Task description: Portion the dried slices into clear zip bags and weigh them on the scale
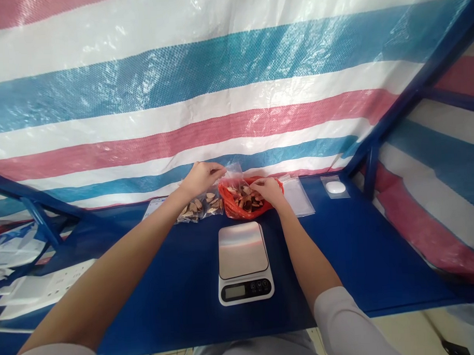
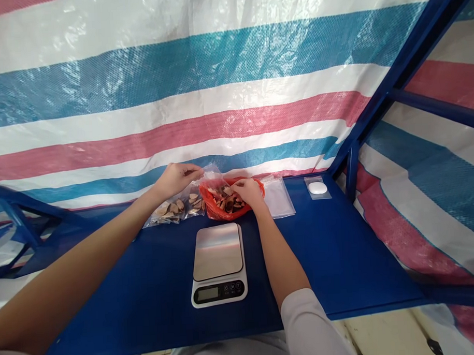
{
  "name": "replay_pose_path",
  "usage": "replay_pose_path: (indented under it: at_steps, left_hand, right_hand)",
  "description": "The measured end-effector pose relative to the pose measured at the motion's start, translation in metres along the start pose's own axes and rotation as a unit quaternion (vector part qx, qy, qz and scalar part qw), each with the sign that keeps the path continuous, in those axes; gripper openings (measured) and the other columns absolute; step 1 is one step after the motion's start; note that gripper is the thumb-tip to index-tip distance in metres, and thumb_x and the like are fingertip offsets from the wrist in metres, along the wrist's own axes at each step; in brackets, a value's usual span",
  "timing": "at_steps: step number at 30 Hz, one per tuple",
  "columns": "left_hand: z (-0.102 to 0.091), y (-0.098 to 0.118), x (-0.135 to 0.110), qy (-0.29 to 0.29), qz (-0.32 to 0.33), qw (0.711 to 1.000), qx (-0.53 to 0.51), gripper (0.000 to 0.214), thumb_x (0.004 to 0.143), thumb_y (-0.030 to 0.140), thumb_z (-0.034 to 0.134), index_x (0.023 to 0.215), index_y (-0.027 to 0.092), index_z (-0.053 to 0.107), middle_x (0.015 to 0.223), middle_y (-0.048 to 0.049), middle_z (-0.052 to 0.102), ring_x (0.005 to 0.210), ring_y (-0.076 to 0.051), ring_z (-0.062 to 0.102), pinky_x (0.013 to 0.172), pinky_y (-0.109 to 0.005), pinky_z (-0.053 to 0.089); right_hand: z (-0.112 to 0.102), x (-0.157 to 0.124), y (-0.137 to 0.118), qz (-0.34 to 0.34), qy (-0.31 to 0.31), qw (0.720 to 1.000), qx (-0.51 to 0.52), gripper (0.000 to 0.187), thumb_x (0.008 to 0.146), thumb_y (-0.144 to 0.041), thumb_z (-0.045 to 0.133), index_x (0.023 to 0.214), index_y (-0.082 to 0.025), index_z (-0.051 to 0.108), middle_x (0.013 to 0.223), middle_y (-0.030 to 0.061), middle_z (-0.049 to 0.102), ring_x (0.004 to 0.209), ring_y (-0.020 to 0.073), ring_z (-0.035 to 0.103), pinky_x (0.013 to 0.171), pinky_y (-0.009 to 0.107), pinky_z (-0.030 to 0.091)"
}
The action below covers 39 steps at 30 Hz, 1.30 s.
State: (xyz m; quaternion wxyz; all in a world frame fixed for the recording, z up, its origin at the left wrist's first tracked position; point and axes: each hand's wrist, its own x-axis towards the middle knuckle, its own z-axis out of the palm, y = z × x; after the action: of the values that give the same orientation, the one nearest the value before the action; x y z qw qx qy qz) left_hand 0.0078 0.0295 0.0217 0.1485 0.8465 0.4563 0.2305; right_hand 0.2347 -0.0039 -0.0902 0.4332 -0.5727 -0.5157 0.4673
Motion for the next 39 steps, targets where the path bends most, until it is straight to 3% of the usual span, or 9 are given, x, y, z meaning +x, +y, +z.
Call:
replay_pose_path:
  at_steps: [8,21,28,33,39]
  left_hand:
    - [0.002,-0.001,0.002,0.0,0.006,1.0,-0.006,0.033,0.089,0.045,0.054,0.078,0.019,0.072,0.078,-0.0046,0.076,0.07,-0.018,0.066,0.067,-0.028,0.047]
    - [-0.002,-0.005,0.002,0.007,0.005,1.0,-0.01,0.035,0.087,0.051,0.062,0.082,0.019,0.074,0.08,-0.0065,0.076,0.07,-0.019,0.066,0.068,-0.029,0.048]
    - [0.0,-0.013,0.0,-0.009,0.011,1.0,0.003,0.033,0.086,0.05,0.062,0.08,0.021,0.075,0.087,-0.0069,0.079,0.075,-0.021,0.069,0.07,-0.03,0.05]
    - [-0.003,0.001,0.003,0.0,0.034,0.999,0.01,0.03,0.09,0.043,0.058,0.085,0.02,0.076,0.087,-0.0074,0.078,0.074,-0.02,0.068,0.073,-0.03,0.05]
    - [-0.009,0.008,0.002,0.011,0.037,0.999,0.021,0.032,0.091,0.044,0.056,0.082,0.019,0.074,0.079,-0.0057,0.075,0.067,-0.018,0.062,0.068,-0.029,0.045]
  right_hand:
    - [-0.001,-0.005,-0.007,0.075,-0.044,0.992,0.093,0.009,0.082,-0.028,0.072,0.078,-0.021,0.074,0.07,0.0033,0.075,0.072,0.0188,0.074,0.052,0.022,0.056]
    - [-0.009,0.004,0.01,0.016,-0.005,1.0,0.015,0.009,0.077,-0.019,0.068,0.068,-0.019,0.07,0.066,0.0033,0.072,0.058,0.0172,0.069,0.055,0.028,0.06]
    - [-0.015,0.004,0.008,0.026,-0.017,0.997,0.076,0.011,0.082,-0.023,0.068,0.073,-0.017,0.069,0.067,0.0056,0.074,0.063,0.0166,0.07,0.054,0.024,0.058]
    - [-0.009,-0.001,0.0,0.034,-0.025,0.99,0.132,0.014,0.082,-0.034,0.073,0.086,-0.02,0.073,0.072,0.0031,0.076,0.071,0.0186,0.074,0.055,0.023,0.057]
    - [0.003,-0.002,0.0,0.031,-0.047,0.991,0.12,0.011,0.076,-0.032,0.075,0.078,-0.022,0.072,0.07,0.0006,0.074,0.069,0.0169,0.072,0.056,0.022,0.056]
